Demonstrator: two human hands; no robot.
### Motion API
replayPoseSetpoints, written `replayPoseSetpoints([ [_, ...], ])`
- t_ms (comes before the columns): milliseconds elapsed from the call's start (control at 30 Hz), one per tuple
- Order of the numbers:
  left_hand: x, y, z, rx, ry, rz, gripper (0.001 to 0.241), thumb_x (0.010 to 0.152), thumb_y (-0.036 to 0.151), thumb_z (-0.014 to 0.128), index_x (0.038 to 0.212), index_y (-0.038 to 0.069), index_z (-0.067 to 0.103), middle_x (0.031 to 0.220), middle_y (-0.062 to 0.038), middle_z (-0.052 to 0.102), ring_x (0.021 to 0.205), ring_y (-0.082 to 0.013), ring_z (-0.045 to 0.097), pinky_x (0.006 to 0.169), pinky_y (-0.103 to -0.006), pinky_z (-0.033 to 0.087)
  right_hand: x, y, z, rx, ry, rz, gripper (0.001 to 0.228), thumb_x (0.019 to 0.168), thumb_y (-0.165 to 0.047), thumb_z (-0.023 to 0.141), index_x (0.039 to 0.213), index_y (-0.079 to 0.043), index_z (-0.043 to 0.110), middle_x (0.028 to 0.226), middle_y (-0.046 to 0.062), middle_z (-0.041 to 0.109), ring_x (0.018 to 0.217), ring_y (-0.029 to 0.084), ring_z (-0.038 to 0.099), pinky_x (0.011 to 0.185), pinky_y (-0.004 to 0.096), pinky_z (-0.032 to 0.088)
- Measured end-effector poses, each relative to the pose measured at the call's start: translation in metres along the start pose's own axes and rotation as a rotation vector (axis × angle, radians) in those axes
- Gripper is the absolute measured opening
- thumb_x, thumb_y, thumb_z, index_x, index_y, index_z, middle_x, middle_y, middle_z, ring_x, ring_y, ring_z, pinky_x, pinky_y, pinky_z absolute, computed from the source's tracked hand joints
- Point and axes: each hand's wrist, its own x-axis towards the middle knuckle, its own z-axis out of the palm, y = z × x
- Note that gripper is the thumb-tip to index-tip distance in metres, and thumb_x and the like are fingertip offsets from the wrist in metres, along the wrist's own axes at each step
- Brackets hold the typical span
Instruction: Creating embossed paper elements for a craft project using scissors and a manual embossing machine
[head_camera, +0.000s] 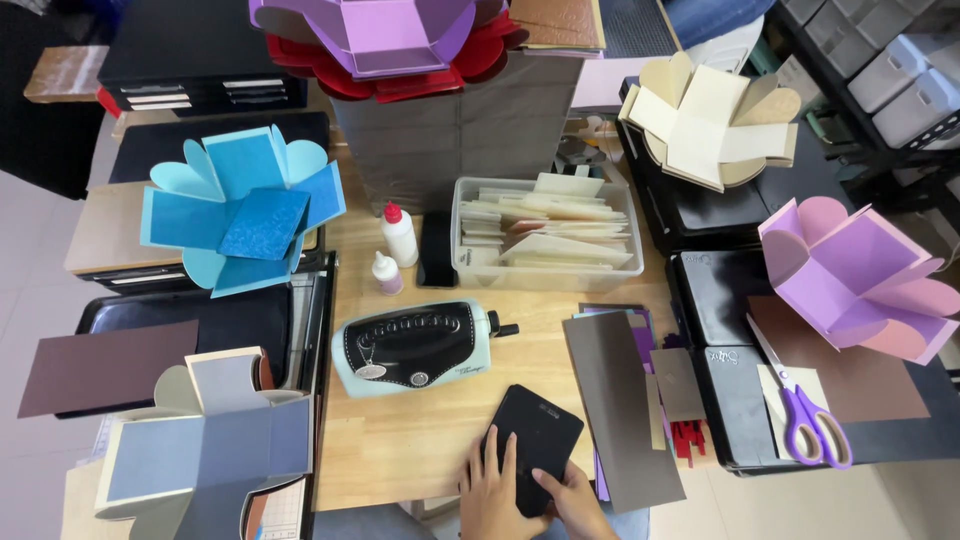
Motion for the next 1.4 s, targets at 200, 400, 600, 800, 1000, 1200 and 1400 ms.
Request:
replayPoseSetpoints([
  [200, 0.007, -0.001, -0.032, -0.149, -0.083, -0.024, 0.126, 0.065, 0.061, 0.091, 0.160, 0.018, 0.020, 0.168, -0.011, 0.014, 0.148, -0.0387, 0.021, 0.108, -0.0617, 0.034, -0.012, -0.014, 0.007, 0.023, 0.055, 0.075, 0.048, 0.099, -0.054, 0.048, 0.120, -0.017, 0.070, 0.096, 0.014, 0.073, 0.078, 0.027, 0.064, 0.063, 0.037, 0.045],
  [400, 0.010, -0.023, -0.050, -0.429, -0.162, 0.019, 0.115, 0.078, 0.052, 0.085, 0.162, 0.016, 0.014, 0.170, -0.011, 0.012, 0.154, -0.0344, 0.017, 0.121, -0.0522, 0.024, 0.000, -0.004, 0.008, -0.131, 0.084, -0.029, 0.024, 0.095, -0.020, 0.065, 0.116, -0.010, 0.059, 0.103, 0.018, 0.071, 0.090, 0.029, 0.071, 0.064, 0.043, 0.058],
  [600, 0.002, -0.041, -0.073, -0.626, -0.312, 0.012, 0.106, 0.078, 0.043, 0.083, 0.162, 0.022, 0.021, 0.172, -0.002, 0.012, 0.159, -0.0204, 0.013, 0.125, -0.0434, 0.024, 0.021, 0.006, 0.005, -0.363, 0.109, -0.291, 0.042, 0.081, -0.002, 0.082, 0.113, -0.010, 0.056, 0.098, 0.019, 0.079, 0.081, 0.026, 0.077, 0.070, 0.034, 0.062],
  [800, -0.002, -0.061, -0.047, -0.601, -0.119, 0.070, 0.108, 0.073, 0.045, 0.088, 0.159, 0.021, 0.029, 0.168, -0.007, 0.026, 0.155, -0.0237, 0.025, 0.121, -0.0458, 0.028, 0.013, 0.010, 0.007, -0.117, 0.156, -0.169, 0.017, 0.096, -0.007, 0.068, 0.102, -0.005, 0.053, 0.093, 0.029, 0.077, 0.076, 0.038, 0.071, 0.055, 0.050, 0.060],
  [1000, 0.000, -0.057, -0.054, -0.392, -0.049, 0.051, 0.109, 0.072, 0.051, 0.088, 0.159, 0.025, 0.028, 0.165, -0.001, 0.031, 0.150, -0.0280, 0.029, 0.115, -0.0530, 0.031, -0.006, 0.000, 0.020, -0.053, 0.171, -0.049, 0.011, 0.100, -0.012, 0.062, 0.106, -0.003, 0.058, 0.109, 0.024, 0.068, 0.097, 0.036, 0.070, 0.067, 0.053, 0.068],
  [1200, 0.004, -0.059, -0.059, -0.274, -0.033, 0.033, 0.111, 0.066, 0.052, 0.089, 0.157, 0.028, 0.031, 0.163, 0.002, 0.031, 0.148, -0.0274, 0.029, 0.112, -0.0559, 0.033, 0.007, -0.004, 0.013, 0.039, 0.125, -0.045, 0.048, 0.098, -0.005, 0.062, 0.145, -0.006, 0.051, 0.118, 0.027, 0.072, 0.102, 0.039, 0.069, 0.073, 0.054, 0.060],
  [1400, -0.002, -0.046, -0.089, -0.215, 0.138, 0.109, 0.102, 0.066, 0.050, 0.089, 0.151, 0.020, 0.042, 0.155, -0.006, 0.040, 0.143, -0.0361, 0.034, 0.107, -0.0595, 0.036, 0.033, 0.022, -0.053, -0.009, 0.140, -0.357, 0.049, 0.094, -0.009, 0.065, 0.141, -0.016, 0.054, 0.095, 0.014, 0.065, 0.082, 0.021, 0.058, 0.066, 0.043, 0.051],
])
